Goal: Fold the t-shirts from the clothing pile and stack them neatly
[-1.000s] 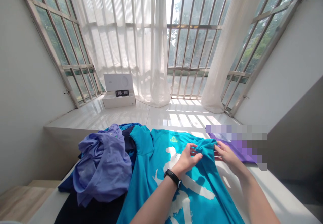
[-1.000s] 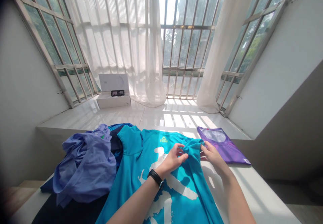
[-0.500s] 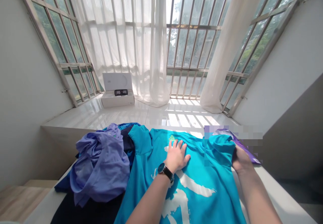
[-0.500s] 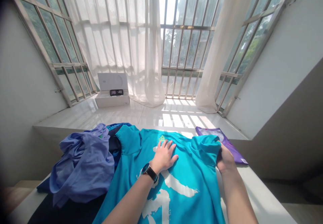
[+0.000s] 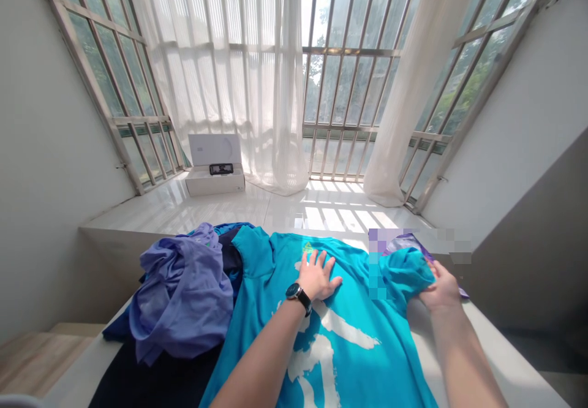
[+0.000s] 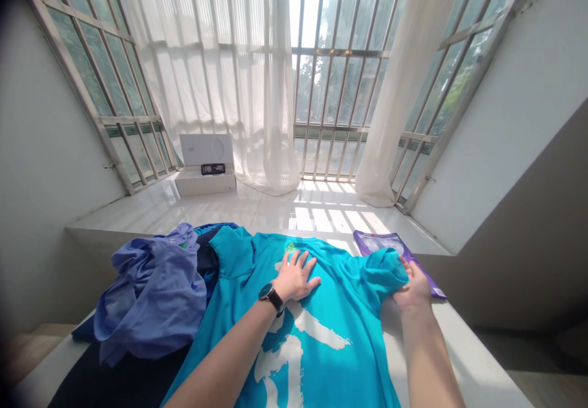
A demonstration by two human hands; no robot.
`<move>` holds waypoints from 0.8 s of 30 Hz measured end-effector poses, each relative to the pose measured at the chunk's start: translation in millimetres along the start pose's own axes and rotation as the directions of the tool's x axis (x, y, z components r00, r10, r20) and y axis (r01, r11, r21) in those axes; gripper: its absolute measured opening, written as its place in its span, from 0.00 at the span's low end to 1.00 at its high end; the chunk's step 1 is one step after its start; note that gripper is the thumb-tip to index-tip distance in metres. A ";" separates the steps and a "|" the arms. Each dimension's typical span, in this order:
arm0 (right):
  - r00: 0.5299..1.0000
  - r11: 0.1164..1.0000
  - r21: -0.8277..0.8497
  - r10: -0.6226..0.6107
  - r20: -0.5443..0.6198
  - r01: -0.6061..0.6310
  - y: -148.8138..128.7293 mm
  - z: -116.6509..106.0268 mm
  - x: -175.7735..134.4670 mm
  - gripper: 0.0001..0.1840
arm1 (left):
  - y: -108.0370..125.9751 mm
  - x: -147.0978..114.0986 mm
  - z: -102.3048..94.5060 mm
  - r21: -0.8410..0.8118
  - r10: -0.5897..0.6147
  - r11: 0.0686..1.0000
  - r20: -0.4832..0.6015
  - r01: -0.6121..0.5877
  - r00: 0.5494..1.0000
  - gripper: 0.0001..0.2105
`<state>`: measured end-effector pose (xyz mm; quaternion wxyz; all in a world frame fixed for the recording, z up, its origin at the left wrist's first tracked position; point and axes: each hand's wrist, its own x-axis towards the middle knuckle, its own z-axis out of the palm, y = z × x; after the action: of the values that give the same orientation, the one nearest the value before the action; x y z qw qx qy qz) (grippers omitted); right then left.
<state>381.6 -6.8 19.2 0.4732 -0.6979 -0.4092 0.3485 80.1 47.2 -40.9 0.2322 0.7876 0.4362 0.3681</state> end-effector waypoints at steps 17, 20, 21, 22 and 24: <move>0.940 0.758 -0.641 -0.296 -0.170 0.122 9.4 24.3 -7.2 0.26 | 30.4 16.7 14.8 0.072 -0.045 0.996 -0.045 0.048 0.998 0.17; 0.926 0.739 -0.667 -0.311 -0.214 0.095 10.1 22.7 -7.9 0.23 | 29.7 19.9 16.3 0.100 0.003 0.995 -0.038 0.001 0.999 0.19; 0.928 0.736 -0.671 -0.309 -0.208 0.095 10.9 21.9 -7.8 0.21 | 29.6 21.0 17.5 0.110 0.020 0.994 -0.026 -0.017 0.999 0.18; 0.933 0.733 -0.673 -0.303 -0.191 0.100 12.0 21.0 -7.6 0.18 | 29.3 21.8 18.8 0.115 0.033 0.993 -0.008 -0.032 0.999 0.17; 0.945 0.739 -0.664 -0.287 -0.155 0.115 15.0 19.0 -6.8 0.14 | 28.1 22.9 20.6 0.076 0.047 0.996 0.026 -0.049 0.999 0.13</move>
<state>365.7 -9.0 -0.2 0.2856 -0.8070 -0.5151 0.0425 118.7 51.6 -25.7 0.1984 0.8106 0.4280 0.3470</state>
